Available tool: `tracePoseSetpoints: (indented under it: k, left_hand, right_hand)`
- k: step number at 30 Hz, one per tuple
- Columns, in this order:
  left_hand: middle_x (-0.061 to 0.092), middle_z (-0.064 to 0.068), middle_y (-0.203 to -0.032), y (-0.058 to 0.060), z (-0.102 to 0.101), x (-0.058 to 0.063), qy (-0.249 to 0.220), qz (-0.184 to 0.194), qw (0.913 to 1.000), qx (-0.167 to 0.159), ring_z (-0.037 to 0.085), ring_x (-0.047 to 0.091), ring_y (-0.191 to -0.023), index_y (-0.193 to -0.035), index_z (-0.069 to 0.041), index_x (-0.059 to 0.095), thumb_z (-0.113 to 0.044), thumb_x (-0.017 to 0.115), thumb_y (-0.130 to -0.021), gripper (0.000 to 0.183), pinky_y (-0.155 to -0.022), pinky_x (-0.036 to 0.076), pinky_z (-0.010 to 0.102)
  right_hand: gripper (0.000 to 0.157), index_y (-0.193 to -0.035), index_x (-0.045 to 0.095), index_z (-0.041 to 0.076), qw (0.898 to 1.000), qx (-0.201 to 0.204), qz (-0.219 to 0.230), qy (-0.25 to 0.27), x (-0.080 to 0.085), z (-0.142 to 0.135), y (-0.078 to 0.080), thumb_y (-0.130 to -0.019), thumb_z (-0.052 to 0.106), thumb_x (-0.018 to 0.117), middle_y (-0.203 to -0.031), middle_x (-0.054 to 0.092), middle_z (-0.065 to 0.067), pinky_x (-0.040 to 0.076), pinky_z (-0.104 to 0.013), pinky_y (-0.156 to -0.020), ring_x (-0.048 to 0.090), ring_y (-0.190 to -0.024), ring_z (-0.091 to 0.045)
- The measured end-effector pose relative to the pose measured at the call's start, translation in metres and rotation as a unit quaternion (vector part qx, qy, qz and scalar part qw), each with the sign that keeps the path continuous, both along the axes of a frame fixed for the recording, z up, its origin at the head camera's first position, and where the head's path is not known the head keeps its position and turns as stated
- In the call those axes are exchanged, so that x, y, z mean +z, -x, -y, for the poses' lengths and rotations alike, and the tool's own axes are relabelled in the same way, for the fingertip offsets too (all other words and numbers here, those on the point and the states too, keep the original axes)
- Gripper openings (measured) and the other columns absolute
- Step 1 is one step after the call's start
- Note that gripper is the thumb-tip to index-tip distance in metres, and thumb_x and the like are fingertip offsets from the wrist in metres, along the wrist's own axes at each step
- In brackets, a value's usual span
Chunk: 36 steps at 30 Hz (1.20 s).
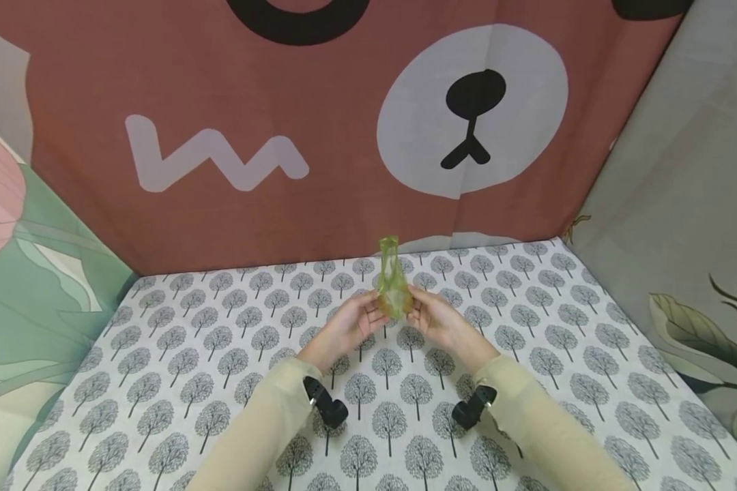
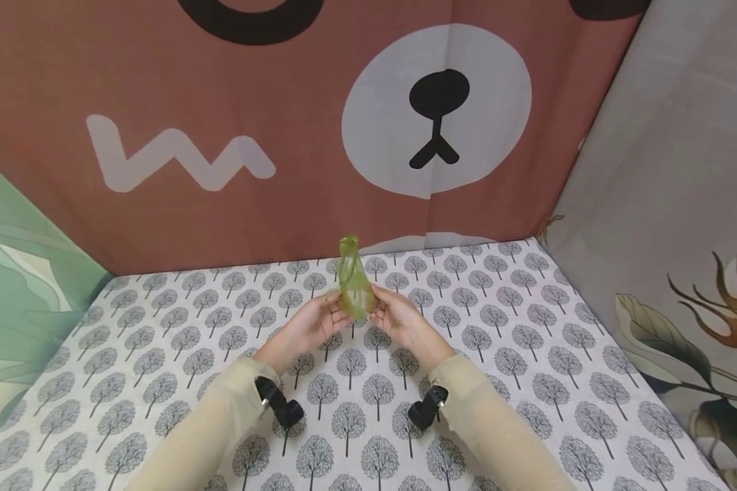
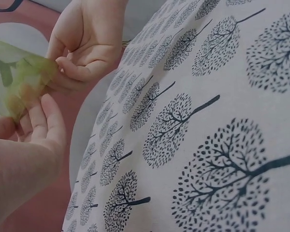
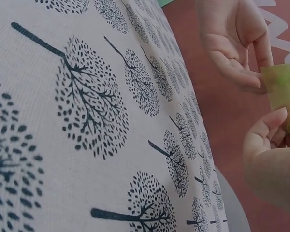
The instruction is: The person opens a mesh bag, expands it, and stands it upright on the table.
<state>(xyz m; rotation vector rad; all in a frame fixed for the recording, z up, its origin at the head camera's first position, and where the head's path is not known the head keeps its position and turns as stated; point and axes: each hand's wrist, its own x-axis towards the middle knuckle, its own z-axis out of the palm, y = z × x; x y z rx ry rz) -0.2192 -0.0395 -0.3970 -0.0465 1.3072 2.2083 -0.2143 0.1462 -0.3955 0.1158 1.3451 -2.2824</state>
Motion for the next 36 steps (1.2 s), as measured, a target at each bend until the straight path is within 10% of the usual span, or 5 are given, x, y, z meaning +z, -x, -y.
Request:
tracePoseSetpoints:
  k: [14,29,36]
  left_hand:
    - [0.065,-0.005,-0.092,0.0009,0.0004,-0.0057,0.021,-0.01,0.9993,0.029,0.006,0.065,-0.083,-0.135,-0.001,0.038,-0.019,0.035,-0.103,0.037,-0.081,0.056,0.017]
    - [0.059,-0.006,-0.091,0.0044,0.0008,-0.0051,0.0,-0.001,0.9991,0.043,0.006,0.061,-0.084,-0.11,-0.011,0.047,-0.018,0.038,-0.103,0.013,-0.082,0.056,0.018]
    - [0.06,-0.005,-0.091,0.0029,0.0002,-0.007,0.002,0.004,0.9991,0.042,0.007,0.062,-0.085,-0.107,-0.01,0.047,-0.016,0.036,-0.103,0.014,-0.112,0.042,0.035]
  right_hand:
    - [0.019,-0.094,0.064,0.016,1.0,0.006,0.001,-0.001,-0.0029,-0.0047,0.0007,-0.099,0.022,0.047,-0.084,0.062,0.007,0.049,-0.007,-0.064,0.055,-0.07,-0.002]
    - [0.022,-0.089,0.064,0.015,0.999,-0.03,0.021,0.023,-0.0012,-0.0053,0.003,-0.1,0.016,0.045,-0.083,0.064,0.005,0.052,-0.01,-0.072,0.058,-0.074,-0.004]
    - [0.028,-0.089,0.062,0.016,0.999,-0.031,0.024,0.029,-0.0027,-0.0056,0.0028,-0.103,0.017,0.037,-0.083,0.064,0.006,0.051,-0.01,-0.07,0.057,-0.074,-0.004]
